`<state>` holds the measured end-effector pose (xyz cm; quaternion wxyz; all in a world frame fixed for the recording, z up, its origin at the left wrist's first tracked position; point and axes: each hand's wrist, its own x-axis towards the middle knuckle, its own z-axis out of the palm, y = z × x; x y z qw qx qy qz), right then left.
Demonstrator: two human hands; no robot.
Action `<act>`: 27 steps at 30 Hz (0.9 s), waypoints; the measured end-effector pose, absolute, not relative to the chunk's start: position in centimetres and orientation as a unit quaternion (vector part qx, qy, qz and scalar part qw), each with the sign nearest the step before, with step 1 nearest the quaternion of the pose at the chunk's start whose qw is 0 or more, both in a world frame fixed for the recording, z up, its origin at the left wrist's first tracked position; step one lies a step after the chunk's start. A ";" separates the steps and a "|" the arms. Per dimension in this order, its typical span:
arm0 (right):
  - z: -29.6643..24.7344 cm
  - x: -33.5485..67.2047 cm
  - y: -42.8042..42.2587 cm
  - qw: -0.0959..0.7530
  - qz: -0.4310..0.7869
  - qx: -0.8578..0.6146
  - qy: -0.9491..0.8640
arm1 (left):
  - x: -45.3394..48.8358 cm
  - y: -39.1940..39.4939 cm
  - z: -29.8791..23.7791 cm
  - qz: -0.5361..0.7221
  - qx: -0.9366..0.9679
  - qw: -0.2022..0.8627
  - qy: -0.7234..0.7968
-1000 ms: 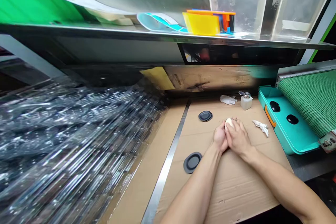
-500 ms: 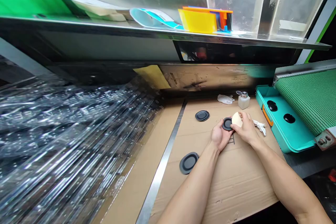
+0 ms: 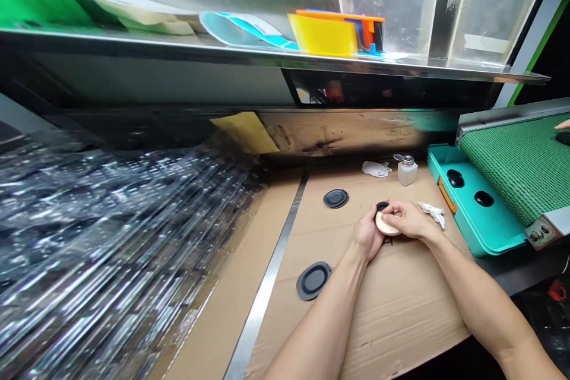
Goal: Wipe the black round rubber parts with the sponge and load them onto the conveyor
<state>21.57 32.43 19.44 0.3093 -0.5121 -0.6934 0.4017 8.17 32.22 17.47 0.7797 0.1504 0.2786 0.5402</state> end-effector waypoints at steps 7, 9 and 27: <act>20.8 20.3 30.8 0.219 0.085 -0.652 -0.721 | 8.2 32.5 17.3 0.543 0.142 0.775 0.291; 20.5 19.1 30.8 0.173 0.043 -0.663 -0.727 | 8.1 32.5 17.2 0.539 0.135 0.777 0.294; 19.8 18.7 30.9 0.124 0.031 -0.733 -0.668 | 8.2 32.3 17.0 0.566 0.126 0.760 0.294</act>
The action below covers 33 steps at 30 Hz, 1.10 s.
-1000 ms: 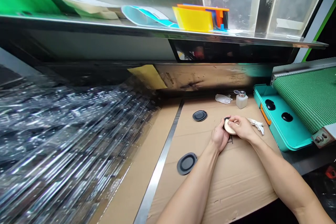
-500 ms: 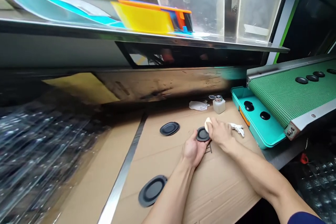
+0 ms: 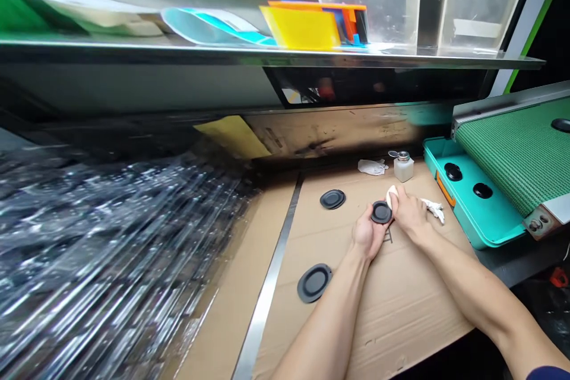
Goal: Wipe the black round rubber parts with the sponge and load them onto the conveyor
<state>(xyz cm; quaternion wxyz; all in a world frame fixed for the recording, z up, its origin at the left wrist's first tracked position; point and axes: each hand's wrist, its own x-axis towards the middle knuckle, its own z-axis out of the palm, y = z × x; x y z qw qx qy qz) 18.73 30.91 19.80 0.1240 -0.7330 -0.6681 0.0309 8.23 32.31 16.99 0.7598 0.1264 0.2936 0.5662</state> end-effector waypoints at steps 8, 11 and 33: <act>19.4 17.5 30.5 0.121 0.008 -0.726 -0.677 | 8.1 32.2 17.1 0.550 0.134 0.770 0.294; 19.3 17.6 30.5 0.116 0.010 -0.695 -0.709 | 8.2 32.2 17.2 0.541 0.127 0.777 0.294; 22.8 26.4 32.2 0.042 0.015 -0.746 -0.665 | 4.7 32.5 20.2 0.571 0.009 0.793 0.212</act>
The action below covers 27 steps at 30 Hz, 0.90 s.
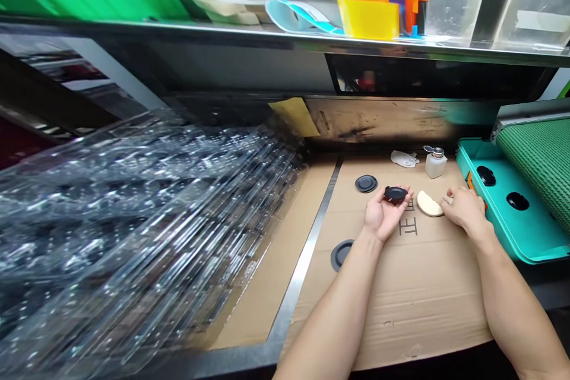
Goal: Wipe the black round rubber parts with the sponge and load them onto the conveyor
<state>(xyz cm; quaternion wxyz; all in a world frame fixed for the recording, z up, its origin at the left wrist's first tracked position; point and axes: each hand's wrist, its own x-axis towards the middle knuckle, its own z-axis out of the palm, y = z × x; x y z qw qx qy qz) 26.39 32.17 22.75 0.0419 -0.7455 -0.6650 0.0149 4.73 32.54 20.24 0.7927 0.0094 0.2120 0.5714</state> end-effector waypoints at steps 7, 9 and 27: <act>21.9 26.9 33.1 0.049 0.023 -0.732 -0.679 | 4.8 32.2 20.6 0.547 0.015 0.811 0.207; 21.8 26.7 33.2 0.090 0.009 -0.709 -0.700 | 4.9 32.1 20.6 0.541 0.016 0.815 0.207; 22.7 25.3 34.4 0.406 0.073 -0.622 -0.665 | 6.6 32.4 18.5 0.502 0.171 0.788 0.311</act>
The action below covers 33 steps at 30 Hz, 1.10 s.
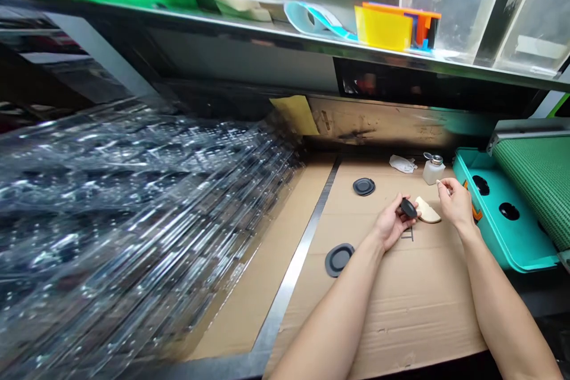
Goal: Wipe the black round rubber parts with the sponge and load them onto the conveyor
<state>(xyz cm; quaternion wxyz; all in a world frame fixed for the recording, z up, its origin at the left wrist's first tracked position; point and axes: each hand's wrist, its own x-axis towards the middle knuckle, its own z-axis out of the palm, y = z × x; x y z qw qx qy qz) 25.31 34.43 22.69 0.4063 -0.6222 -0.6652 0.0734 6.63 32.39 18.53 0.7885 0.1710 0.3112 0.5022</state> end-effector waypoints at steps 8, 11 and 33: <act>29.7 26.9 43.1 0.180 -0.047 -0.689 -0.700 | 9.9 30.6 17.6 0.448 0.300 0.792 0.287; 31.2 26.8 45.3 0.070 -0.053 -0.668 -0.739 | 10.1 30.3 17.8 0.437 0.304 0.799 0.279; 22.8 20.8 33.4 0.305 0.163 -0.519 -0.782 | 7.2 32.7 18.9 0.510 0.188 0.752 0.374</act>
